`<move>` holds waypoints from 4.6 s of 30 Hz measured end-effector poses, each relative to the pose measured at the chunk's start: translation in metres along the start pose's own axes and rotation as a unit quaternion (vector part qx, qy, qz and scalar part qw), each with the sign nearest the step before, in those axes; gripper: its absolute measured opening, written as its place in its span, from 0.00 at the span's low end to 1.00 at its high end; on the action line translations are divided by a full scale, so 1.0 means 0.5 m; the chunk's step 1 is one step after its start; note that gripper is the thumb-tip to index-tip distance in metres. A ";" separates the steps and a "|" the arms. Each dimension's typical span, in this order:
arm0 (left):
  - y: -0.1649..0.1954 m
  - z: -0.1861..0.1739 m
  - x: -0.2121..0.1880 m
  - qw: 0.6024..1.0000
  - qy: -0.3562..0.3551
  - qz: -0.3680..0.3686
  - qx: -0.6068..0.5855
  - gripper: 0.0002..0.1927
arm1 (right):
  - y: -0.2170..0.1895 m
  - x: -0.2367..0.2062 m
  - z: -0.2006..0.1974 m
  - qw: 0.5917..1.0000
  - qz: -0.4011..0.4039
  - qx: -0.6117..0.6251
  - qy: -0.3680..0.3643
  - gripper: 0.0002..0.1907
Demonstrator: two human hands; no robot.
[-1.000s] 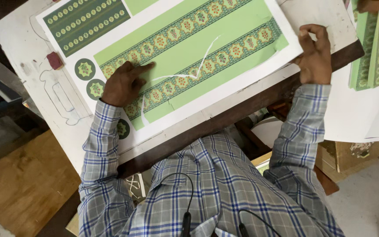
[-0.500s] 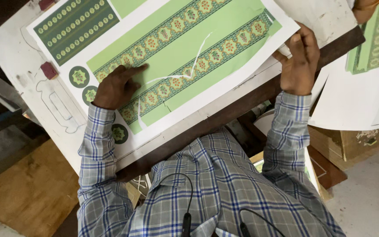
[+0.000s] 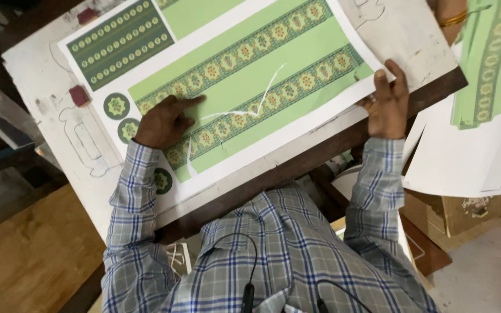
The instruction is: The person assembles a paper craft by peeling off backing strips from green patterned paper and pressing them onto a white board. The person aligns the strips and smooths them down by hand.
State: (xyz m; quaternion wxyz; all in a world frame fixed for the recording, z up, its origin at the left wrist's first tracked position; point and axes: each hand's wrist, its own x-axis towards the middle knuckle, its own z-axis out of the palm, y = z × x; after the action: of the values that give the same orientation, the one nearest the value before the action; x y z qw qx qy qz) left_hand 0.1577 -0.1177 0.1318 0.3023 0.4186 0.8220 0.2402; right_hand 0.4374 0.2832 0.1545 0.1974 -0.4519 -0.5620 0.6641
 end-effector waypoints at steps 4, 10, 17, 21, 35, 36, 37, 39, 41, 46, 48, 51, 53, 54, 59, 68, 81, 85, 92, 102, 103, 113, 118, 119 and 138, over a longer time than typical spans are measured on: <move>-0.001 0.000 0.000 1.000 0.008 0.016 -0.014 0.30 | -0.012 0.036 -0.014 0.998 0.035 0.032 -0.030 0.31; -0.009 0.008 -0.006 0.999 0.024 -0.009 -0.047 0.29 | -0.019 0.066 -0.005 0.997 0.039 0.004 -0.069 0.28; -0.048 0.040 -0.043 0.986 0.097 0.025 -0.130 0.29 | 0.005 0.084 -0.010 0.915 -0.113 -0.387 -0.021 0.17; -0.052 0.051 -0.088 0.954 0.159 0.008 -0.253 0.27 | 0.003 0.106 -0.007 0.909 -0.168 -0.380 -0.011 0.15; 0.117 0.055 -0.226 0.984 0.143 0.097 0.029 0.67 | -0.179 0.114 0.148 0.970 -0.174 0.086 -0.143 0.21; 0.129 0.059 -0.238 0.986 0.142 0.079 0.048 0.67 | -0.184 0.116 0.150 0.972 -0.164 0.097 -0.136 0.19; 0.137 0.062 -0.247 0.986 0.141 0.061 0.067 0.66 | -0.192 0.120 0.151 0.974 -0.153 0.110 -0.129 0.18; 0.144 0.062 -0.260 0.983 0.162 0.030 0.085 0.58 | -0.206 0.128 0.158 0.967 -0.151 0.152 -0.141 0.16; 0.142 0.055 -0.269 0.979 0.176 -0.001 0.099 0.50 | -0.216 0.129 0.161 0.956 -0.144 0.195 -0.166 0.16; 0.130 0.005 -0.289 0.955 0.277 0.033 0.104 0.31 | -0.199 0.103 0.136 0.955 -0.129 0.208 -0.167 0.18; 0.137 -0.011 -0.297 0.954 0.279 0.023 0.106 0.27 | -0.173 0.093 0.108 0.953 -0.128 0.212 -0.173 0.18; 0.152 -0.023 -0.301 0.951 0.281 0.028 0.127 0.23 | -0.109 0.081 0.064 0.957 -0.096 0.234 -0.142 0.18; 0.161 -0.021 -0.301 0.954 0.265 0.034 0.139 0.21 | -0.066 0.066 0.029 0.970 -0.062 0.215 -0.098 0.14; 0.164 -0.018 -0.299 0.956 0.252 0.035 0.146 0.21 | -0.046 0.063 0.016 0.974 -0.048 0.207 -0.081 0.11; 0.165 0.012 -0.305 0.960 0.215 0.043 0.171 0.22 | 0.007 0.049 -0.043 0.996 -0.078 0.011 -0.032 0.11; 0.128 0.080 -0.305 0.959 0.228 0.005 0.166 0.26 | 0.024 0.067 -0.025 0.930 -0.247 -0.260 -0.077 0.08; 0.136 0.153 -0.285 0.952 0.255 -0.063 0.158 0.27 | 0.085 0.127 -0.041 0.897 -0.356 -0.245 -0.090 0.09; 0.131 0.148 -0.302 0.959 0.243 -0.054 0.138 0.26 | 0.092 0.119 -0.044 0.875 -0.372 -0.302 -0.068 0.06; 0.116 0.151 -0.297 0.954 0.248 -0.054 0.161 0.25 | 0.100 0.121 -0.053 0.872 -0.359 -0.331 -0.032 0.09; 0.105 0.147 -0.305 0.967 0.199 -0.060 0.147 0.35 | 0.112 0.131 -0.059 0.879 -0.376 -0.290 -0.048 0.23; 0.108 0.139 -0.300 0.971 0.184 -0.049 0.147 0.37 | 0.115 0.130 -0.060 0.907 -0.362 -0.207 -0.060 0.25; 0.179 0.096 -0.122 0.993 0.066 0.098 0.012 0.41 | 0.138 0.010 -0.023 0.986 -0.048 0.161 0.010 0.19; 0.257 0.194 0.149 0.976 0.074 0.202 -0.036 0.43 | 0.085 -0.039 0.037 0.981 -0.092 0.164 -0.051 0.19; 0.275 0.216 0.192 0.973 0.075 0.212 -0.058 0.45 | 0.076 -0.044 0.043 0.979 -0.100 0.167 -0.057 0.20; 0.316 0.298 0.331 0.918 0.177 0.293 -0.200 0.27 | 0.064 -0.036 0.046 0.727 -0.452 -0.449 0.257 0.42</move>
State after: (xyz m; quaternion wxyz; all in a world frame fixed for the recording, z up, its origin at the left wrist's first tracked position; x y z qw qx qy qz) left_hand 0.2703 0.1259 0.0807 0.1448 0.5223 0.6376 0.5474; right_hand 0.4354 0.2468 0.1307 0.3850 -0.3333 -0.8603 0.0248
